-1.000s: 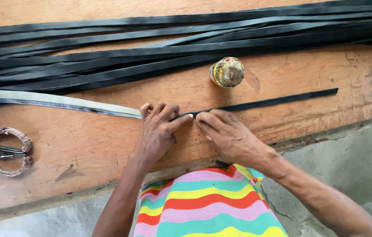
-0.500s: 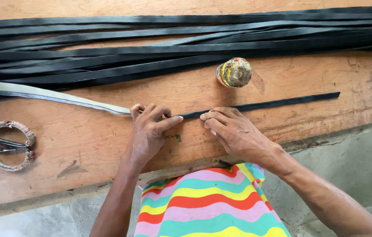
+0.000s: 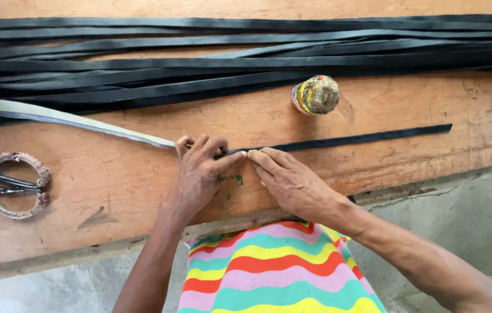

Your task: The person folds a black strap lengthwise on a wooden table and rubs it with a small cylindrical object. The person repeats this process on multiple straps, handling them one at a time.

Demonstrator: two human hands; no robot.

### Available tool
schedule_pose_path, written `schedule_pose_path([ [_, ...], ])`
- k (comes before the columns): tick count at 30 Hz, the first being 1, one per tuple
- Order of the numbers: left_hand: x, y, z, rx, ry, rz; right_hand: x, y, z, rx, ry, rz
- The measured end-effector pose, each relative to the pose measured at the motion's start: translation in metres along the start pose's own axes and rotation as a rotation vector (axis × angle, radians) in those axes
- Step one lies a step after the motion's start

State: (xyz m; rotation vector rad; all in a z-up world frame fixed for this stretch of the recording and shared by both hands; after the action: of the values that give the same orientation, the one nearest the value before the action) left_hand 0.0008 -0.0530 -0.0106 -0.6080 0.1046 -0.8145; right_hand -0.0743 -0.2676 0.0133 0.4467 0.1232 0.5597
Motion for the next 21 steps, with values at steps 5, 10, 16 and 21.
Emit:
schedule_pose_path([
  [5,-0.005,0.007,0.006,0.011,-0.109,-0.006,-0.001,-0.005,0.001,0.101,0.034,-0.028],
  [10,-0.015,0.017,0.013,-0.012,-0.158,0.040,-0.002,-0.006,0.008,0.135,0.005,-0.020],
  [16,-0.012,0.018,0.012,0.009,-0.121,0.049,0.003,-0.006,0.013,0.168,0.036,-0.050],
  [21,-0.013,0.019,0.014,0.030,-0.080,0.059,0.003,-0.009,0.011,0.183,0.035,-0.057],
])
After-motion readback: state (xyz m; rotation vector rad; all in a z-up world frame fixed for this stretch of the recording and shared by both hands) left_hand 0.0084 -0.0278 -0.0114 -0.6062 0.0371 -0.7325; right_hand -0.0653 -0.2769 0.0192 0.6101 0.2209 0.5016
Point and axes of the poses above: each hand's wrist, its own x-axis towards the middle knuckle, its own z-axis out of the back of the hand, y = z × x, the point moved 1 cm from there along x, towards the middle knuckle, and after that the axes turned 2 degrees about x, right-handed, at the moved point
